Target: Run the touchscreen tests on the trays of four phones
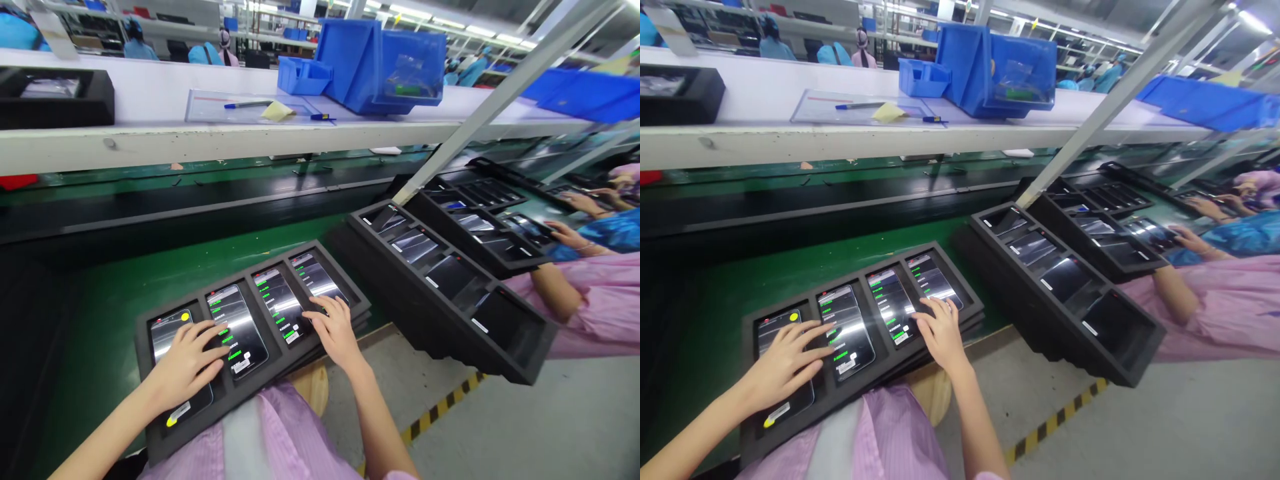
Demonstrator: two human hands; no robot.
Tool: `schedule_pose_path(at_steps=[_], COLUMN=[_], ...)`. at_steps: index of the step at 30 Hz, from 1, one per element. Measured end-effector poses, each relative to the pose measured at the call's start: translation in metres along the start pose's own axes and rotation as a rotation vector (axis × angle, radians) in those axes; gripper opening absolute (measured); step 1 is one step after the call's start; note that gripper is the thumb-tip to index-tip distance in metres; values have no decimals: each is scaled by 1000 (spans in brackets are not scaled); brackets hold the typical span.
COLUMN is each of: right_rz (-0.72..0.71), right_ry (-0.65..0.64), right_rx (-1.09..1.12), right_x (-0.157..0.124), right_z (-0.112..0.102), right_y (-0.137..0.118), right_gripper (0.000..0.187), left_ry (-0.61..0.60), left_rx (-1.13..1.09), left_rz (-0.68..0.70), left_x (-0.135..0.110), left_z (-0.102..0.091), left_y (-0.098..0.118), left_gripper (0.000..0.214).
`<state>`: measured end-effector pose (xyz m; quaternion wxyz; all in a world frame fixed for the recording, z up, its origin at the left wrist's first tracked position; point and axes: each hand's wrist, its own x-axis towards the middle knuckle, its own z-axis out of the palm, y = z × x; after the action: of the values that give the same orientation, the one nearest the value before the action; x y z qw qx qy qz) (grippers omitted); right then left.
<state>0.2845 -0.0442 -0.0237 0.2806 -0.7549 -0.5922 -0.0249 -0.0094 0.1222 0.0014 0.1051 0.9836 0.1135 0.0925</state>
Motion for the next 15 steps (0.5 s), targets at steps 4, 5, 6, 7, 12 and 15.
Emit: schedule_pose_path(at_steps=[4, 5, 6, 7, 12, 15], right_rz=[-29, -8, 30, 81, 171, 135], right_ry=[-226, -231, -200, -143, 20, -12], right_rx=[-11, -51, -105, -163, -219, -158], right_x=[23, 30, 36, 41, 44, 34], right_z=[9, 11, 13, 13, -9, -27], right_y=[-8, -8, -7, -4, 25, 50], right_gripper=[48, 45, 42, 42, 47, 55], left_ry=[-1, 44, 109, 184, 365, 185], left_rx=[48, 73, 108, 151, 261, 64], left_rz=[112, 72, -10, -118, -471, -282], left_x=[30, 37, 44, 49, 30, -12], left_z=[3, 3, 2, -1, -26, -27], left_y=[-3, -6, -10, -14, -25, -26], left_gripper=[23, 23, 25, 29, 36, 36])
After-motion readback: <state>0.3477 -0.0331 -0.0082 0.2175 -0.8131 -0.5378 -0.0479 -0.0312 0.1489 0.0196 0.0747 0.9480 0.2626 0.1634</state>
